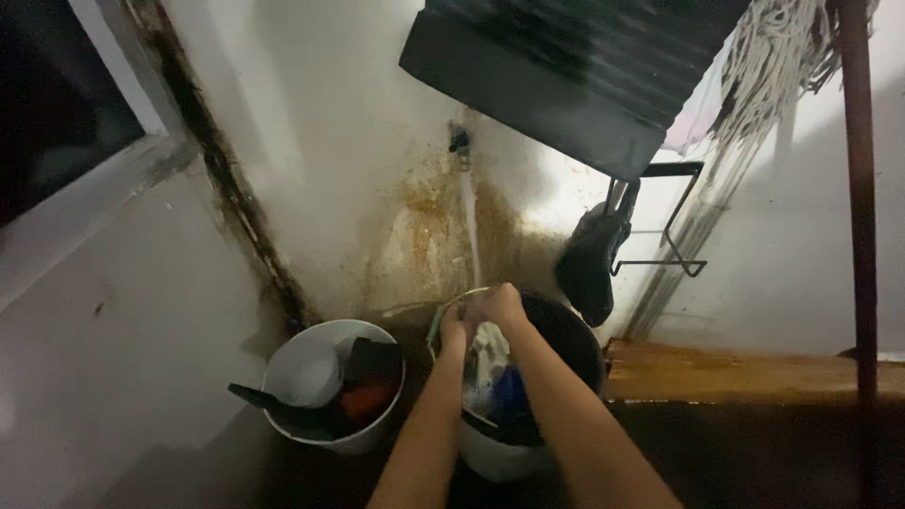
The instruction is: The person wrings out a green cloth in a bucket of water, then uses it to wipe the rear bumper and taillight area of a black car. The person repeatedly dips and wrings the cloth while cleaning the vehicle's surface.
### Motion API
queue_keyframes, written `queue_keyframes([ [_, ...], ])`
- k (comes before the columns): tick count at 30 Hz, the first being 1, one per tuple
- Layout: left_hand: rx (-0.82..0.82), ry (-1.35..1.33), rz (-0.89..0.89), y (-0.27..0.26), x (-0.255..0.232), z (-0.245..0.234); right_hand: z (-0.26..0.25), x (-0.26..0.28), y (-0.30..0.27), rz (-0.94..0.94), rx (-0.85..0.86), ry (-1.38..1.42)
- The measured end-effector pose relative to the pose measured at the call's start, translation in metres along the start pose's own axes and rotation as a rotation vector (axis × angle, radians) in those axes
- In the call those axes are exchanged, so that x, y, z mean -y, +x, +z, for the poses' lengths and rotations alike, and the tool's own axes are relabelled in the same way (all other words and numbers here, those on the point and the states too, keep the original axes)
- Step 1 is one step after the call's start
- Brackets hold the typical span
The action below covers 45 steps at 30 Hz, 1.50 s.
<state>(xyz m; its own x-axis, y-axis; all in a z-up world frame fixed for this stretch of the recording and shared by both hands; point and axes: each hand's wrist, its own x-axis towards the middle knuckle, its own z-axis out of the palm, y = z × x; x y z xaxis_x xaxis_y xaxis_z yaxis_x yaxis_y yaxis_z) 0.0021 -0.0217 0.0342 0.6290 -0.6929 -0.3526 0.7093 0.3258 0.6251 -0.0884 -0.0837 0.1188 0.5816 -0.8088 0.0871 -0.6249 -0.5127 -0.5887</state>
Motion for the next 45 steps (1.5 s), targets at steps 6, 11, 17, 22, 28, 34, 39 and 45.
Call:
queue_keyframes([
  [6,0.090,-0.267,-0.096,0.003,-0.002,0.002,-0.007,-0.001,-0.009,0.159,0.048,0.248],
  [11,0.017,0.133,0.016,0.003,0.001,-0.003,-0.008,0.009,-0.008,0.100,0.193,-0.113],
  [17,0.108,0.906,0.398,-0.013,0.011,-0.024,-0.024,-0.001,-0.010,-0.201,0.089,-0.300],
  [22,0.054,1.205,0.238,-0.057,-0.028,-0.013,-0.077,0.036,-0.051,-0.378,-0.384,-0.022],
  [28,0.062,0.918,0.402,-0.079,-0.078,0.024,-0.121,0.095,-0.060,-0.635,-0.464,-0.002],
  [34,0.196,0.757,0.540,-0.105,-0.122,0.041,-0.138,0.142,-0.050,-0.522,-0.372,-0.033],
  [39,0.187,0.693,0.471,-0.148,-0.148,0.059,-0.142,0.151,-0.053,-0.615,-0.372,0.023],
  [45,0.264,0.535,0.373,-0.168,-0.169,0.082,-0.150,0.150,-0.057,-0.167,0.165,0.383],
])
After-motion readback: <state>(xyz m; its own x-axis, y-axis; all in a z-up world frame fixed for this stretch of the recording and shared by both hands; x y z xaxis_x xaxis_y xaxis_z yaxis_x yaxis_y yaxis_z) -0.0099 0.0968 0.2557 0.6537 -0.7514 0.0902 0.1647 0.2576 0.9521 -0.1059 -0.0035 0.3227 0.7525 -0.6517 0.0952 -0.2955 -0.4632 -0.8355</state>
